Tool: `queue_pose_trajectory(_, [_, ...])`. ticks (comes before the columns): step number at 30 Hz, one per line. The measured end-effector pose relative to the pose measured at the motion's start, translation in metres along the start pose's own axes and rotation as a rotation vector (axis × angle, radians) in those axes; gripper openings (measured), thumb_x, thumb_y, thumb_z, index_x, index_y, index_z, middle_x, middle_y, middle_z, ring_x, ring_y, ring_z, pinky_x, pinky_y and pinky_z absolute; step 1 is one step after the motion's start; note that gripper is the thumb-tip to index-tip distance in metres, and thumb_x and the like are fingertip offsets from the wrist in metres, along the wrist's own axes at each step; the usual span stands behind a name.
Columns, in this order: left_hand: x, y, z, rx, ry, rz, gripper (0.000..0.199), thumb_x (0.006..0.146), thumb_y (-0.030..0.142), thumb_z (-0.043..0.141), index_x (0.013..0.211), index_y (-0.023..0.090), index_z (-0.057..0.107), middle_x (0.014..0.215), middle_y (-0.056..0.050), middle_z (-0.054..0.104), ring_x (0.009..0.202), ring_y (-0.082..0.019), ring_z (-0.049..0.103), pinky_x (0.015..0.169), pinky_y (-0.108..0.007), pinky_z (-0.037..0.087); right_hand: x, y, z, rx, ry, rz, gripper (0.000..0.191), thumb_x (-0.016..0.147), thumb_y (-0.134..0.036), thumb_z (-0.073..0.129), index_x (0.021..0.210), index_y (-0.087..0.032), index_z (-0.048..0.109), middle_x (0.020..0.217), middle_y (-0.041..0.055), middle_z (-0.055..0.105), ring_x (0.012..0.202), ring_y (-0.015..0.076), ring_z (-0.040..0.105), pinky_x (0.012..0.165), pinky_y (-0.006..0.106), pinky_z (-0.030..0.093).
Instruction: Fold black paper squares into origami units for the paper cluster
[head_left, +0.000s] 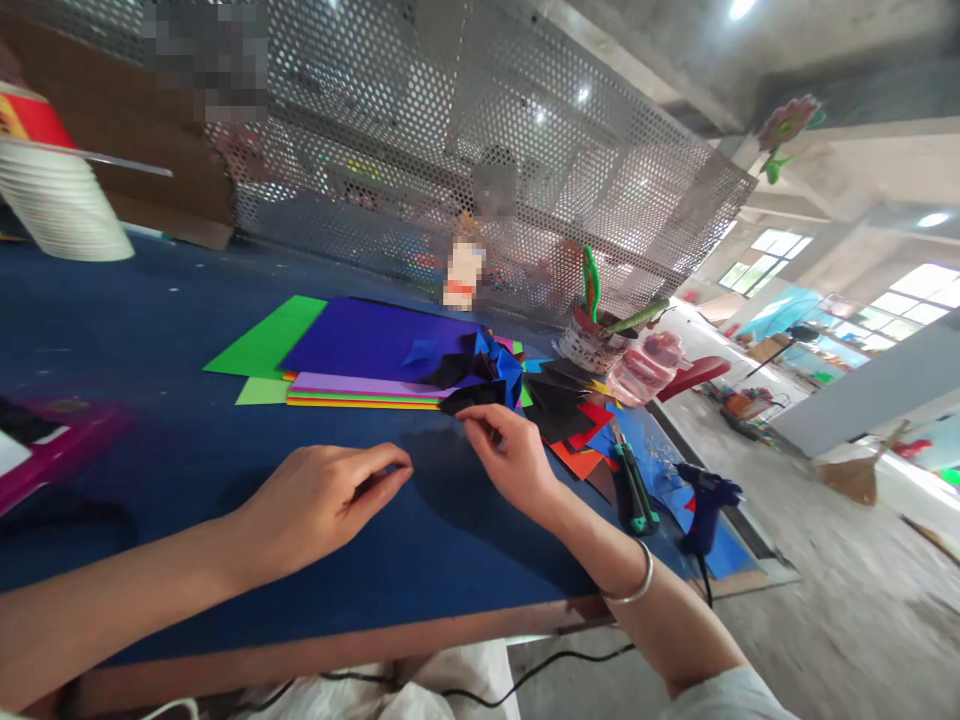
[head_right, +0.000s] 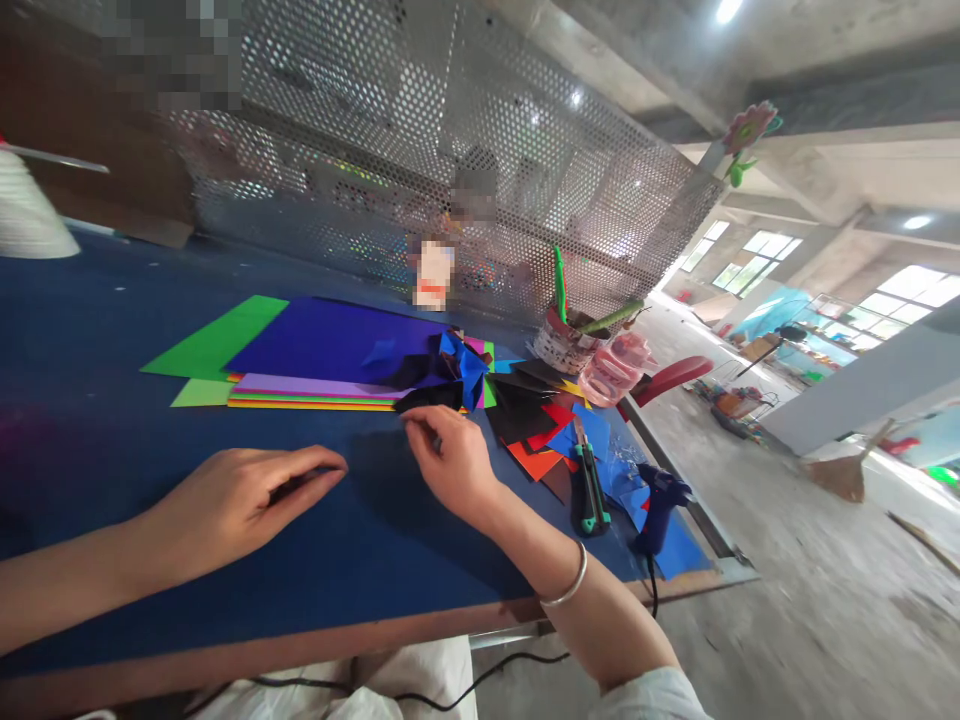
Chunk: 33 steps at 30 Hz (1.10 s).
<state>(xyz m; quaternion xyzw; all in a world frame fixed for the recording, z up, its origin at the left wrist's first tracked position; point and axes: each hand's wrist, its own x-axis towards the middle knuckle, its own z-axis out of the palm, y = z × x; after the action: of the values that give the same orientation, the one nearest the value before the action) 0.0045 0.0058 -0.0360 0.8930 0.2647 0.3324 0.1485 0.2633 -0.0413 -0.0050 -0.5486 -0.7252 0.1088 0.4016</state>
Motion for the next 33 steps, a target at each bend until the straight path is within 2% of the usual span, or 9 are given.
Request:
queue_pose_trajectory(3, [-0.002,-0.001,0.0,0.001,0.009,0.027,0.042,0.114,0.053,0.047,0.104,0.028,0.079,0.083,0.002,0.086,0.063,-0.019,0.078,0.058,-0.029,0.048,0.016,0.01,-0.027,-0.27,0.071,-0.039,0.032,0.108,-0.027,0.052,0.121,-0.022,0.081,0.111,0.0106,0.081,0.105,0.0247,0.073,0.096,0.036,0.058])
queue_pose_trajectory(6, [-0.002,0.003,-0.004,-0.004,-0.013,0.02,0.04,0.113,0.049,0.048,0.103,0.027,0.079,0.082,0.001,0.086,0.062,-0.019,0.077,0.057,-0.028,0.049,0.033,0.024,-0.069,-0.728,-0.02,0.167,0.04,0.11,-0.027,0.051,0.144,-0.023,0.072,0.146,0.0151,0.07,0.136,0.0301,0.063,0.118,0.044,0.051])
queue_pose_trajectory(9, [-0.001,0.004,-0.003,0.001,-0.026,0.022,0.039,0.112,0.048,0.048,0.103,0.027,0.079,0.081,0.001,0.085,0.057,-0.018,0.074,0.057,-0.029,0.048,0.044,0.04,-0.108,-0.843,-0.075,0.297,0.064,0.102,-0.028,0.065,0.164,-0.019,0.054,0.168,0.0223,0.052,0.153,0.0441,0.049,0.122,0.063,0.044])
queue_pose_trajectory(12, [-0.001,-0.001,0.001,0.018,-0.011,0.034,0.04,0.112,0.048,0.047,0.102,0.027,0.079,0.079,0.002,0.084,0.054,-0.017,0.07,0.057,-0.03,0.047,0.051,0.058,-0.127,-0.913,-0.218,0.37,0.091,0.088,-0.018,0.08,0.172,-0.02,0.044,0.175,0.0225,0.045,0.162,0.0469,0.04,0.126,0.067,0.041])
queue_pose_trajectory(14, [-0.001,-0.003,0.003,0.027,-0.008,0.045,0.04,0.112,0.047,0.045,0.101,0.027,0.079,0.079,0.002,0.084,0.055,-0.017,0.071,0.058,-0.03,0.047,0.056,0.068,-0.129,-0.95,-0.304,0.399,0.09,0.087,-0.014,0.084,0.169,-0.019,0.047,0.173,0.0229,0.048,0.16,0.0441,0.044,0.126,0.063,0.043])
queue_pose_trajectory(17, [0.0,0.0,0.0,0.036,-0.035,0.059,0.039,0.112,0.044,0.045,0.1,0.026,0.078,0.08,0.002,0.084,0.06,-0.018,0.075,0.06,-0.03,0.048,0.062,0.08,-0.121,-0.998,-0.378,0.412,0.057,0.102,-0.029,0.08,0.154,-0.02,0.062,0.159,0.0167,0.062,0.142,0.0352,0.063,0.117,0.058,0.056])
queue_pose_trajectory(19, [0.001,0.003,-0.004,0.043,-0.05,0.065,0.038,0.112,0.041,0.045,0.1,0.026,0.077,0.081,0.002,0.085,0.063,-0.019,0.078,0.061,-0.03,0.049,0.065,0.084,-0.116,-1.017,-0.4,0.418,0.043,0.108,-0.039,0.075,0.145,-0.02,0.067,0.148,0.0127,0.068,0.127,0.0299,0.071,0.106,0.053,0.063])
queue_pose_trajectory(27, [0.002,0.005,-0.006,0.047,-0.038,0.092,0.034,0.111,0.037,0.046,0.098,0.026,0.076,0.079,0.002,0.084,0.064,-0.019,0.078,0.06,-0.03,0.048,0.058,0.075,-0.114,-1.075,-0.393,0.412,0.04,0.109,-0.041,0.074,0.142,-0.019,0.068,0.144,0.0127,0.069,0.122,0.028,0.073,0.103,0.05,0.065])
queue_pose_trajectory(33, [0.002,0.006,-0.006,0.048,-0.039,0.1,0.035,0.112,0.038,0.046,0.098,0.025,0.076,0.079,0.001,0.084,0.064,-0.02,0.078,0.06,-0.03,0.048,0.049,0.079,-0.096,-1.031,-0.491,0.4,0.041,0.109,-0.041,0.074,0.143,-0.019,0.068,0.144,0.012,0.07,0.122,0.0283,0.073,0.102,0.05,0.065])
